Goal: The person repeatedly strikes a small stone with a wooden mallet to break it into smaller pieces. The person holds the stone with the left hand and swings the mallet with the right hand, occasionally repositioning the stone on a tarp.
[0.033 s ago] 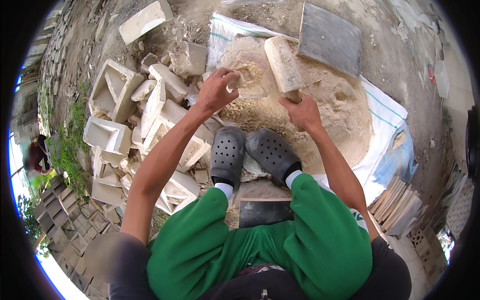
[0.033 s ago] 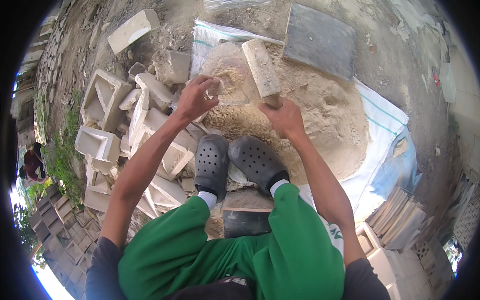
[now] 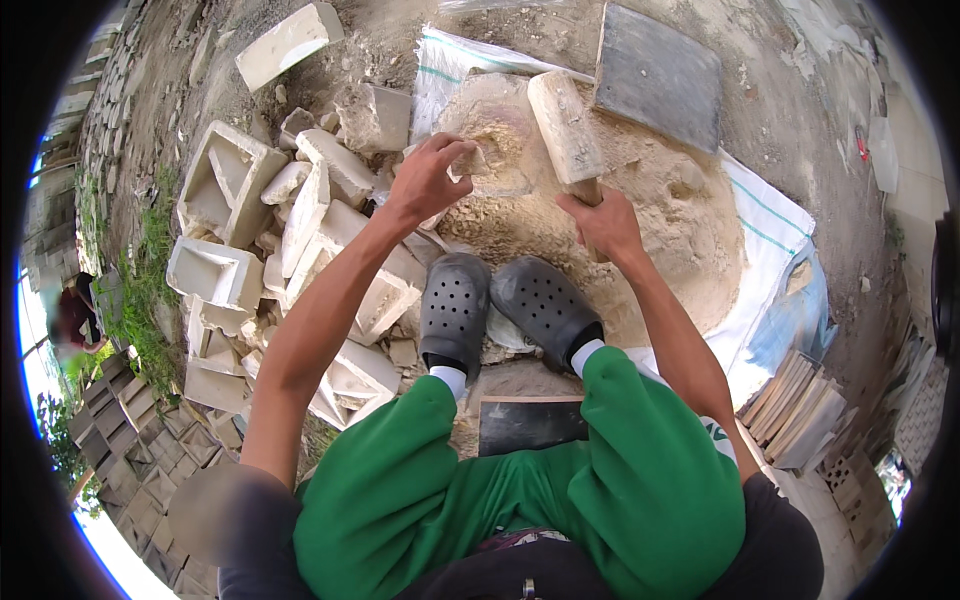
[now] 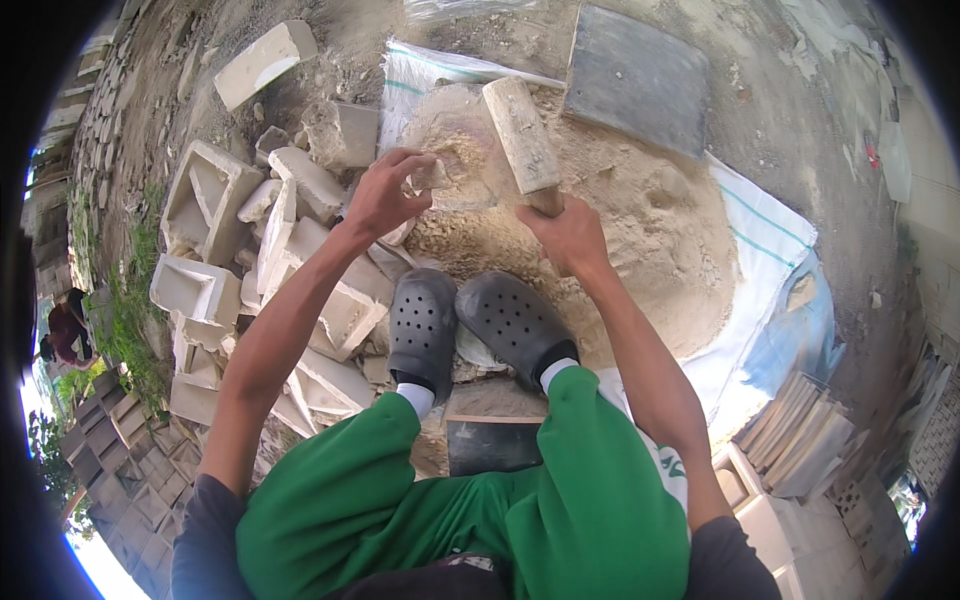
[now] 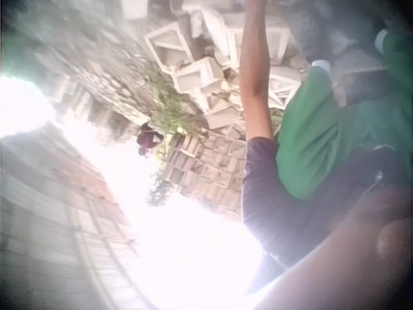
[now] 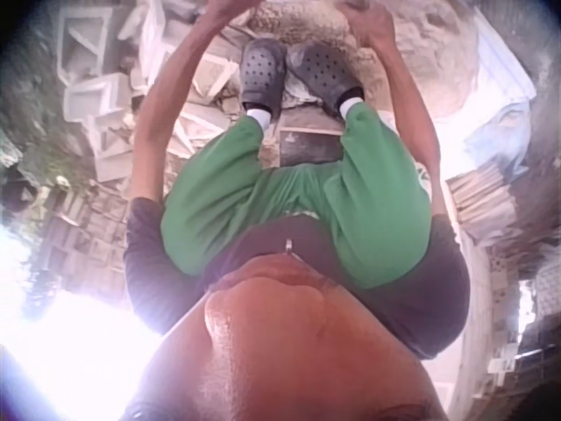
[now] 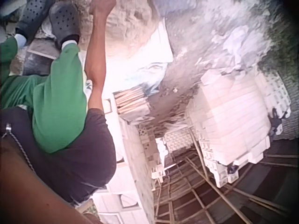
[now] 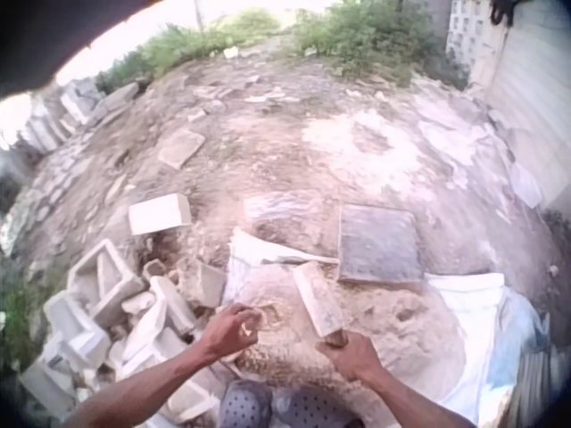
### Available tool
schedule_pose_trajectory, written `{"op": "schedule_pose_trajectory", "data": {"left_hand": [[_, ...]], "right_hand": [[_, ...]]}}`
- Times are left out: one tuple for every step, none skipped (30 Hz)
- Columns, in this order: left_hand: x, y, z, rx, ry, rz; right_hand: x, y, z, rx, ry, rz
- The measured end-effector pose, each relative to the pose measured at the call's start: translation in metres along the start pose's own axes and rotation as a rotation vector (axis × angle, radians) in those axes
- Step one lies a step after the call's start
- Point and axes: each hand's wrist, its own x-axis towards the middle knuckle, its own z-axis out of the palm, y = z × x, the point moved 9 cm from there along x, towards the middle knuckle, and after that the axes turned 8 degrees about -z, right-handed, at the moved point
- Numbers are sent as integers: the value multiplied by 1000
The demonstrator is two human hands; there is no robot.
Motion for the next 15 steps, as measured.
{"op": "schedule_pose_trajectory", "data": {"left_hand": [[5,-4,-4,-1,-12,12],[11,-7,-11,14,14,22],[18,-11,-16,18,30,16],[25,-15,-21,24,47,9],[31,-17,-23,45,38,4],[38,-16,-21,60,28,28],[44,-12,-20,75,19,51],[47,-7,-19,89,10,73],[50,-5,-14,73,-30,61],[53,0,-11,76,-37,77],[55,4,-8,79,-44,94],[58,8,-6,82,-50,110],[59,8,-4,88,-53,114],[61,8,-2,94,-56,117],[61,8,0,100,-58,120]], "right_hand": [[1,2,-1,7,-2,3],[2,4,-2,14,-5,8],[2,6,-3,20,-7,13],[2,7,-4,23,-6,18],[1,6,-6,25,-5,23],[1,6,-7,26,-4,28],[1,6,-9,19,-6,24],[1,6,-11,11,-8,19],[1,6,-12,3,-10,15],[0,7,-13,10,1,6],[0,8,-14,16,13,-2],[0,9,-15,22,24,-11],[-1,11,-15,27,14,2],[-1,11,-16,31,3,16],[-2,12,-16,36,-8,28]]}}
